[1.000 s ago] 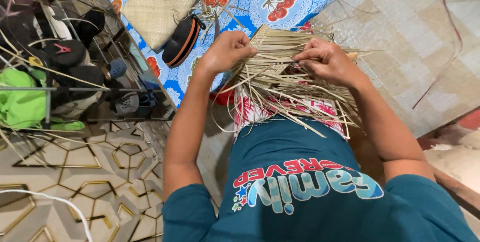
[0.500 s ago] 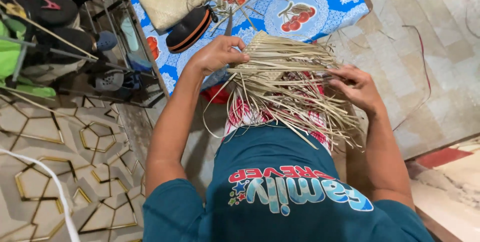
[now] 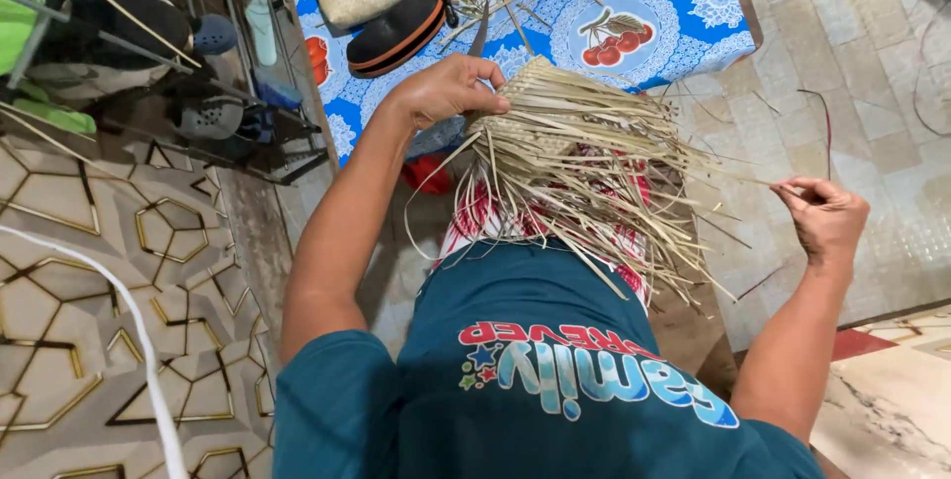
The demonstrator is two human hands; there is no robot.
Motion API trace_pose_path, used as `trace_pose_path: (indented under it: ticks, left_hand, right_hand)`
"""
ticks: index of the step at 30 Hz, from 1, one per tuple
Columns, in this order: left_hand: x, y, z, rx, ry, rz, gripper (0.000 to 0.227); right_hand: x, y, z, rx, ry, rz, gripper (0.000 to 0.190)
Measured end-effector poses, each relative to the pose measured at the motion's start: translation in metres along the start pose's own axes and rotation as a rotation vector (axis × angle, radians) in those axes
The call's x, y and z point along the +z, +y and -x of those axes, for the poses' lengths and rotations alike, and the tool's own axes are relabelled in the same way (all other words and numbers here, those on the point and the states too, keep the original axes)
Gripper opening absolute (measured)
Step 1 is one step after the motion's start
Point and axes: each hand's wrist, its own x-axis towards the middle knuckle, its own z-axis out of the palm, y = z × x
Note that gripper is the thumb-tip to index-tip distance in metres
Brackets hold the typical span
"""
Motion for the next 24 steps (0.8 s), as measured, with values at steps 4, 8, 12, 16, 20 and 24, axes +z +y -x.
trace_pose_path:
  ticks: [4,8,12,16,20,24]
  left_hand:
    - [0.001,-0.010,-0.008,0.044,-0.033,-0.031,0.020]
    - [-0.009,-0.005,0.000,0.086,-0.042,0.014,0.015]
    - [-0.005,-0.005,0.005,0.089,-0.023,0.006,0.020]
    - [0.016,0.006,-0.006,0.064,0.044,0.024,0.038]
    - [0.037,0.011,-0.011,0.107,0.087,-0.005,0.016]
    - [0.038,-0.043,-0.057,0.108,0.080,0.260,0.013]
  right_hand:
    - [-0.003,0.046,-0.003,-0.100,0.062,0.181,0.015]
    - [-0.024,0.142,0.001,-0.258,0.295,0.362,0.013]
    - [-0.059,0.189,-0.005,-0.252,0.603,-0.151,0.018]
    - [-0.049,0.038,-0.006,0.100,0.510,-0.415,0.010]
    - [0.010,-0.139,0.000,-0.328,0.014,-0.131,0.017]
    - [0.093,-0.199,0.003,-0.644,-0.099,0.056,0.024]
